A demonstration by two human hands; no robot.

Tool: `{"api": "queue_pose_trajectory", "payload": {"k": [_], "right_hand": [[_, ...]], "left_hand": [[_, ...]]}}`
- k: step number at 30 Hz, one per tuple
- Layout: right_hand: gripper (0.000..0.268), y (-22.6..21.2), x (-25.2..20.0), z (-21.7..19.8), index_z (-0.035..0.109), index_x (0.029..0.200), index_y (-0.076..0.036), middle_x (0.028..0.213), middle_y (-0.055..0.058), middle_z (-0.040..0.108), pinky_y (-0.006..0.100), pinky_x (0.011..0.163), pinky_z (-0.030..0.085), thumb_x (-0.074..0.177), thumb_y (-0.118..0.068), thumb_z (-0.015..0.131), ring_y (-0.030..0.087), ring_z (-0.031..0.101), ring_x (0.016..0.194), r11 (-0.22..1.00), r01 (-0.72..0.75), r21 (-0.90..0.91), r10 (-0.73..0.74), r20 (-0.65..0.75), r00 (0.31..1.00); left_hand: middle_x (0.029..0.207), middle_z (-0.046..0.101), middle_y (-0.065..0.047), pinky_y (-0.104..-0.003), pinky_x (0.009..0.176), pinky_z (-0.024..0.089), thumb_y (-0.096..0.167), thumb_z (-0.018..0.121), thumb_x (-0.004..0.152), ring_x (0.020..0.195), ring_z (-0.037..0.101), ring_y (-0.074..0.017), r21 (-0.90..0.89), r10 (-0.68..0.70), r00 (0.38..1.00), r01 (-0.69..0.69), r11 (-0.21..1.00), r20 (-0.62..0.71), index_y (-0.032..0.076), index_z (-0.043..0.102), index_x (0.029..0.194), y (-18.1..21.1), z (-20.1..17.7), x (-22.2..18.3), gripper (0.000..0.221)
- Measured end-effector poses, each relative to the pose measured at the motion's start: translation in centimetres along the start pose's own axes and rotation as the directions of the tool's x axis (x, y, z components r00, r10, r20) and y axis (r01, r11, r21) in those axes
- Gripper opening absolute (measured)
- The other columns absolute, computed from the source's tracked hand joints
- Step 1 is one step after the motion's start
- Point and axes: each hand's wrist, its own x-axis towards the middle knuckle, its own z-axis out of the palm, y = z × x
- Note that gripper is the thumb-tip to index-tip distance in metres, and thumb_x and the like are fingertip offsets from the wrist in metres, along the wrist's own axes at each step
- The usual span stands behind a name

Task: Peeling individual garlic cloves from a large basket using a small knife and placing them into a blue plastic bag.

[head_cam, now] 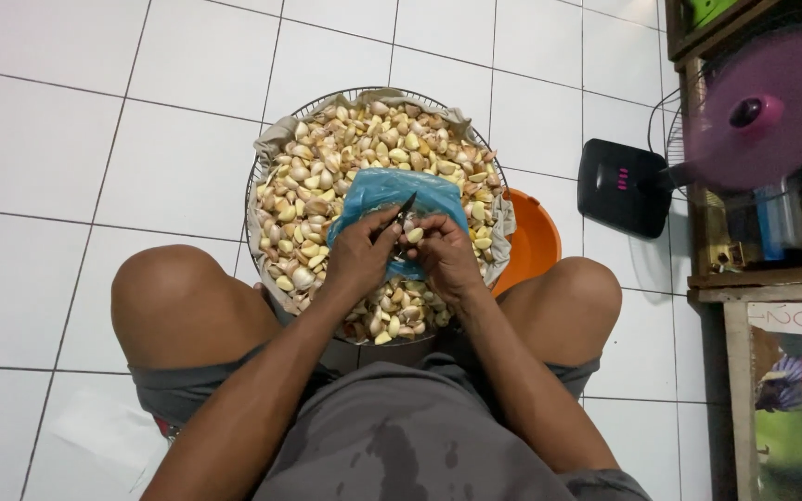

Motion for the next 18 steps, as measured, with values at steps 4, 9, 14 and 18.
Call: {"api": "queue_pose_trajectory", "payload": {"k": [4, 9, 14, 18], "right_hand": [[0.032, 0.0, -0.1, 0.0, 0.059, 0.104, -0.001, 0.109, 0.021, 0.068, 0.033, 0.072, 0.068, 0.079, 0.019, 0.057, 0.037, 0.076, 0.096, 0.999, 0.001, 0.038, -0.002, 0.022, 1.0], [0.028, -0.4, -0.7, 0.6, 0.057, 0.111, 0.001, 0.112, 0.022, 0.069, 0.037, 0.077, 0.068, 0.087, 0.013, 0.066, 0.035, 0.076, 0.095, 0.993, 0.063, -0.101, -0.063, 0.009, 0.998], [0.029, -2.3, -2.1, 2.9, 0.057, 0.116, 0.004, 0.112, 0.024, 0.071, 0.037, 0.074, 0.069, 0.09, 0.009, 0.067, 0.035, 0.077, 0.092, 0.976, 0.091, -0.2, -0.091, 0.011, 0.996], [0.038, -3.4, -3.1, 3.5, 0.061, 0.12, 0.008, 0.108, 0.025, 0.073, 0.04, 0.065, 0.07, 0.085, 0.008, 0.076, 0.033, 0.077, 0.087, 0.956, 0.12, -0.267, -0.112, 0.042, 0.993]], "left_hand": [[0.119, 0.079, -0.023, -0.051, 0.089, 0.063, 0.028, 0.066, 0.106, 0.109, 0.077, -0.0408, 0.018, -0.007, 1.0, 0.008, 1.0, -0.012, 0.015, 0.073, 0.143, 0.3, -0.2, -0.1, 0.04], [0.115, 0.08, -0.019, -0.05, 0.092, 0.063, 0.03, 0.06, 0.11, 0.111, 0.076, -0.0381, 0.022, -0.009, 1.0, 0.009, 1.0, -0.01, 0.012, 0.067, 0.149, 1.2, -0.4, -0.5, 0.044], [0.129, 0.074, -0.027, -0.055, 0.096, 0.061, 0.032, 0.06, 0.109, 0.119, 0.071, -0.0453, 0.059, 0.016, 0.999, -0.014, 0.998, -0.029, 0.01, 0.065, 0.15, 1.5, -0.3, -0.8, 0.047], [0.137, 0.069, -0.03, -0.056, 0.104, 0.059, 0.034, 0.063, 0.107, 0.127, 0.066, -0.047, 0.185, 0.009, 1.0, -0.008, 0.983, -0.004, 0.007, 0.063, 0.151, 1.8, -0.2, -0.6, 0.052]]}}
